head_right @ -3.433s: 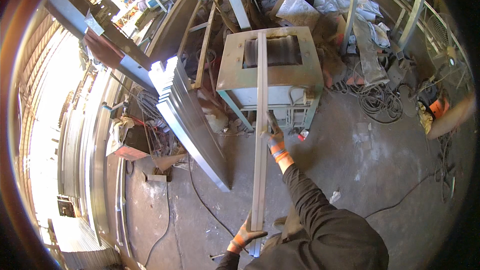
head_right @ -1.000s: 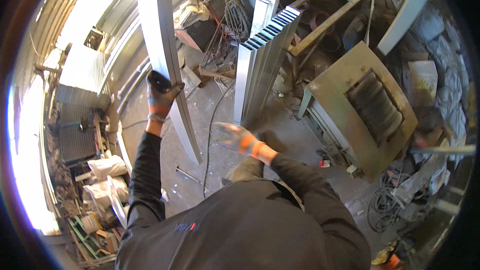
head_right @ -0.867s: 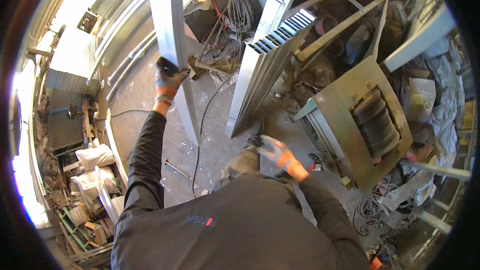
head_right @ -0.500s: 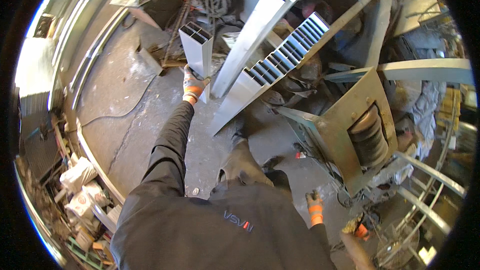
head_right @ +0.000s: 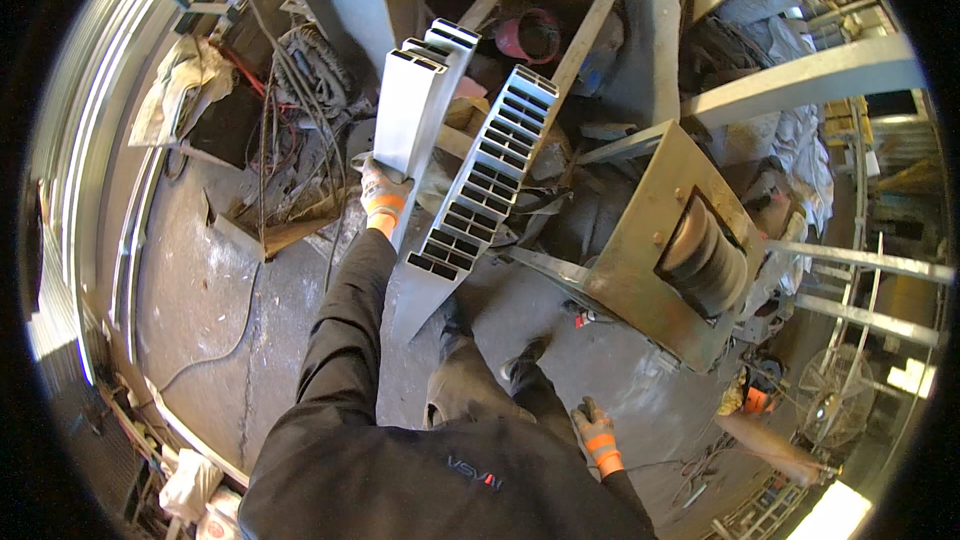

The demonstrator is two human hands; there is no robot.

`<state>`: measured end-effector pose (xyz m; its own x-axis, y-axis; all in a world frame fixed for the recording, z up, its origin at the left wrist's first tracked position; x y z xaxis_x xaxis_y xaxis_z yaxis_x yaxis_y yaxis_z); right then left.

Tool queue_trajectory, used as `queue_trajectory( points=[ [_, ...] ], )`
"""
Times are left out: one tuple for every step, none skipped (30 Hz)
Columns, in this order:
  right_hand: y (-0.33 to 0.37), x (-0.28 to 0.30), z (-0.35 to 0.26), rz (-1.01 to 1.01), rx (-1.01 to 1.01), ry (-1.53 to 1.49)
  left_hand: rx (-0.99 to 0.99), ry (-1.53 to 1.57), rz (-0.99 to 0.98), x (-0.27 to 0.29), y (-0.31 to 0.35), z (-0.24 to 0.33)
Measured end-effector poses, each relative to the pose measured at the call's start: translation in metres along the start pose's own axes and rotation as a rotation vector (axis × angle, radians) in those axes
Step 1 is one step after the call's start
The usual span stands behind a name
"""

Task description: The person repeatedly feeds long metal profiles through a bench-mounted grinding machine, flipping each piece to treat both sides. After finishing each profile, the person stacks it with others nearby. The process is repeated for several profiles throughout the clip.

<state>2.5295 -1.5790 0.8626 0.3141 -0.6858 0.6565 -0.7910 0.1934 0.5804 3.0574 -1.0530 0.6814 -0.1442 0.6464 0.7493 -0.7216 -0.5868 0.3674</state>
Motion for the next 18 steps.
queue_trajectory(
  points=[
    [0.000, 0.000, -0.004, 0.022, 0.001, -0.020, 0.017, -0.010, 0.003, -0.006, -0.001, 0.001],
    [0.000, 0.000, -0.005, 0.041, -0.053, -0.043, 0.045, -0.001, -0.002, -0.010, -0.002, 0.000],
    [0.001, -0.001, -0.007, 0.054, -0.001, -0.053, 0.048, -0.026, -0.001, -0.012, -0.002, -0.001],
    [0.000, 0.000, -0.007, 0.059, -0.006, -0.065, -0.075, 0.002, 0.058, -0.010, 0.000, -0.003],
    [0.003, 0.000, -0.005, 0.059, -0.027, -0.098, -0.108, -0.029, 0.041, -0.006, 0.008, -0.008],
    [0.003, -0.001, -0.004, 0.041, -0.032, -0.058, -0.125, -0.036, 0.038, 0.002, 0.016, -0.010],
    [0.007, -0.001, 0.001, 0.056, -0.027, -0.058, -0.158, 0.117, 0.038, 0.013, 0.031, -0.015],
    [0.010, -0.002, 0.005, 0.069, -0.030, -0.068, -0.079, 0.428, -0.047, 0.027, 0.053, -0.025],
    [0.012, -0.002, 0.011, 0.100, -0.022, -0.086, 0.020, 0.762, -0.143, 0.039, 0.082, -0.032],
    [0.014, -0.003, 0.016, 0.124, -0.056, -0.148, -0.057, 0.790, -0.157, 0.056, 0.119, -0.044],
    [0.016, -0.003, 0.022, 0.110, -0.035, -0.121, -0.141, 0.851, -0.170, 0.073, 0.162, -0.059],
    [0.017, -0.004, 0.028, 0.094, -0.027, -0.104, -0.286, 0.700, -0.104, 0.082, 0.204, -0.068],
    [0.018, -0.005, 0.035, 0.073, -0.066, -0.074, -0.444, 0.566, -0.038, 0.085, 0.238, -0.072],
    [0.018, -0.006, 0.042, 0.045, -0.102, -0.130, -0.449, 0.436, -0.009, 0.080, 0.264, -0.072],
    [0.016, -0.007, 0.048, 0.030, -0.032, -0.136, -0.454, 0.309, 0.023, 0.072, 0.284, -0.072],
    [0.014, -0.006, 0.055, 0.016, -0.011, -0.119, -0.393, 0.321, 0.047, 0.061, 0.288, -0.068],
    [0.011, -0.006, 0.063, -0.008, -0.021, -0.100, -0.332, 0.353, 0.057, 0.046, 0.286, -0.061],
    [0.006, -0.002, 0.070, -0.004, 0.035, -0.097, -0.360, 0.401, 0.167, 0.033, 0.284, -0.053]
  ],
)
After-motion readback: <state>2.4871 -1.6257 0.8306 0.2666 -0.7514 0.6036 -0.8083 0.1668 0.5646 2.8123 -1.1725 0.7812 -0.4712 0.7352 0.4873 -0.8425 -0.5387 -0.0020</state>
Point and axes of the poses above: each hand's wrist, its own y-axis away from the middle knuckle, its own x-axis out of the back of the hand, z = x × y, the point moved 1 cm from there along -y, towards the middle knuckle, and after that the axes turned 14 degrees about x, right-handed, at the moved point
